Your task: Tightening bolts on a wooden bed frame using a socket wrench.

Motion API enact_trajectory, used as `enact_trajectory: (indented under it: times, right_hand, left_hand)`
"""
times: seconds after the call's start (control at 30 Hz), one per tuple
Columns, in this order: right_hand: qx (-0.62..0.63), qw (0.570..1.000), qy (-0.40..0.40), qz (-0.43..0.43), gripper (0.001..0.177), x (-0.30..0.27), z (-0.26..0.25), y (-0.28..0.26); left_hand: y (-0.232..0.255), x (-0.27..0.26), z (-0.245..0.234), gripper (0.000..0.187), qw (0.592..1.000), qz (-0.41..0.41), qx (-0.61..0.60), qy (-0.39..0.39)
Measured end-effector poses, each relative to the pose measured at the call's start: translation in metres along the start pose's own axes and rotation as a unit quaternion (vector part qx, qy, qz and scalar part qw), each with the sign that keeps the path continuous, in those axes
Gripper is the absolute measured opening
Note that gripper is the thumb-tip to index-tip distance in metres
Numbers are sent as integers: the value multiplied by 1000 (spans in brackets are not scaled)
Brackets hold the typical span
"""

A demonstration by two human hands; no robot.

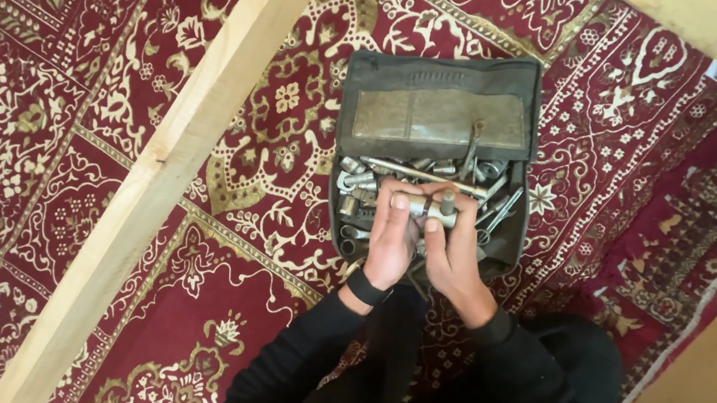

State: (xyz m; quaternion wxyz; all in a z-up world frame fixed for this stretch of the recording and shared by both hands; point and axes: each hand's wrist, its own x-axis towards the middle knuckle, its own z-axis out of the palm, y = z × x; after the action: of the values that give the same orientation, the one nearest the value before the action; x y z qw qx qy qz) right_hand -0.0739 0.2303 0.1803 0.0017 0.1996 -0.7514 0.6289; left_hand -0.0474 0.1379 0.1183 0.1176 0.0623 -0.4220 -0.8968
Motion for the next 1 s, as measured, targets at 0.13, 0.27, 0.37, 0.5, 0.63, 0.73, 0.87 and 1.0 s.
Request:
enact_trajectory:
  times: [0.13, 0.27, 0.37, 0.5, 0.63, 0.73, 0.87, 1.0]
  right_hand:
    - [7, 999, 18, 27, 24, -4, -8, 4]
    - [87, 990, 49, 99, 25, -29, -28, 41]
    - [203, 968, 54, 140, 24, -39, -14, 53]
    - [261, 942, 70, 201, 30, -36, -13, 56]
    - [171, 958, 60, 224, 53, -19, -11, 20]
    - [126, 973, 75, 179, 76, -20, -14, 7]
    - [69, 987, 105, 100, 70, -9, -26, 5]
    - [48, 990, 107, 76, 66, 2, -28, -26]
  left_hand:
    - [44, 7, 34, 27, 997, -49, 57, -21]
    - [74, 24, 37, 48, 978, -133, 121, -108]
    - [45, 43, 14, 60, 965, -127, 190, -129]
    - [31, 44, 12, 57, 964, -251, -25, -89]
    - [10, 37, 3, 82, 942, -316, -72, -89]
    - [5, 30, 7, 82, 940, -327, -78, -58]
    - [16, 35, 26, 78, 950, -289, -47, -104]
    - [17, 39, 35, 75, 949, -281, -49, -131]
